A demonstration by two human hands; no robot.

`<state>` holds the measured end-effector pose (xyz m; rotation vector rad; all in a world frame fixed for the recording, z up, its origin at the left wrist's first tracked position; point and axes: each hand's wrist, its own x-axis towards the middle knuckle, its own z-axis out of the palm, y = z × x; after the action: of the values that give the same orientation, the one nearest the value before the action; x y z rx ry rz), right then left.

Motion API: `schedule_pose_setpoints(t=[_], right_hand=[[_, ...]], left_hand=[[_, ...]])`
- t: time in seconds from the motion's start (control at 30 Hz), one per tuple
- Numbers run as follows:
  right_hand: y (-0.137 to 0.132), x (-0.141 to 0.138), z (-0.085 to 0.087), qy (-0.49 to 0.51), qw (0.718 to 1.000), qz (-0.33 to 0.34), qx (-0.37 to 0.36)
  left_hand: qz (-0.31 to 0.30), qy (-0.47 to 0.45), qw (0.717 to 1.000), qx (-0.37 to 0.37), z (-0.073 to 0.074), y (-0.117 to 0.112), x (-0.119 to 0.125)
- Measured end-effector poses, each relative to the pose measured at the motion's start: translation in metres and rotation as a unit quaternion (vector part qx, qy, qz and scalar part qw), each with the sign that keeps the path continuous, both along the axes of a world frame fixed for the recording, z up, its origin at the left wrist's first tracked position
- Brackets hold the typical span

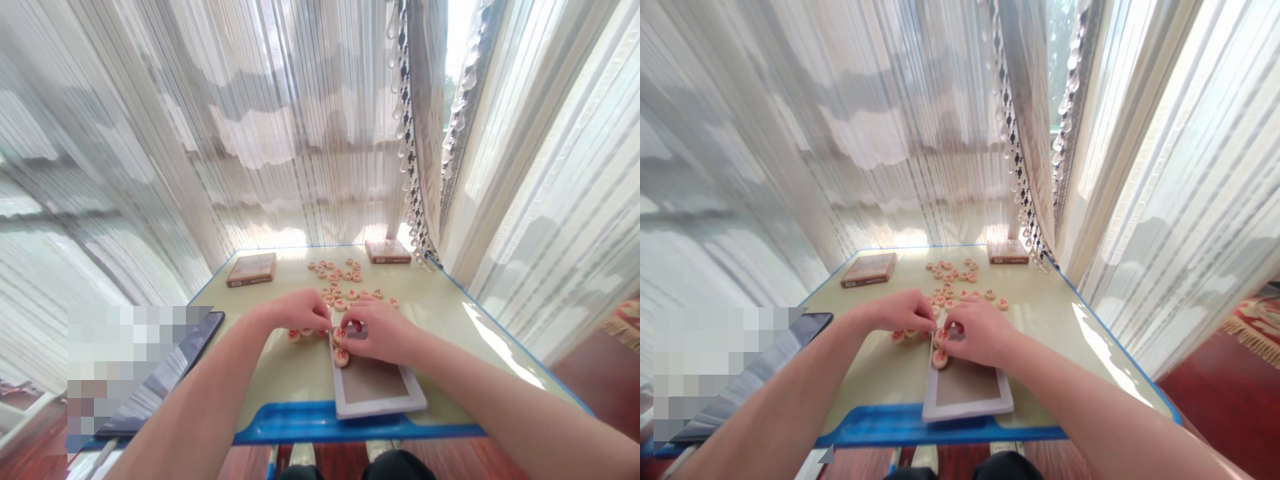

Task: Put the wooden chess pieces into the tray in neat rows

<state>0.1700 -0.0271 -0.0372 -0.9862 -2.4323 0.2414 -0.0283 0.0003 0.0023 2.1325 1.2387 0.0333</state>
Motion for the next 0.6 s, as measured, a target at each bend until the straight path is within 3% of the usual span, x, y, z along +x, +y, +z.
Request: schedule_pose_setpoints(t=[0.6], right_hand=[[0.0012, 0.002, 0.0007, 0.018, 0.998, 0.034, -0.041]], left_hand=[[-0.013, -0.003, 1.0, 0.007, -0.0053, 0.0032, -0.0026]])
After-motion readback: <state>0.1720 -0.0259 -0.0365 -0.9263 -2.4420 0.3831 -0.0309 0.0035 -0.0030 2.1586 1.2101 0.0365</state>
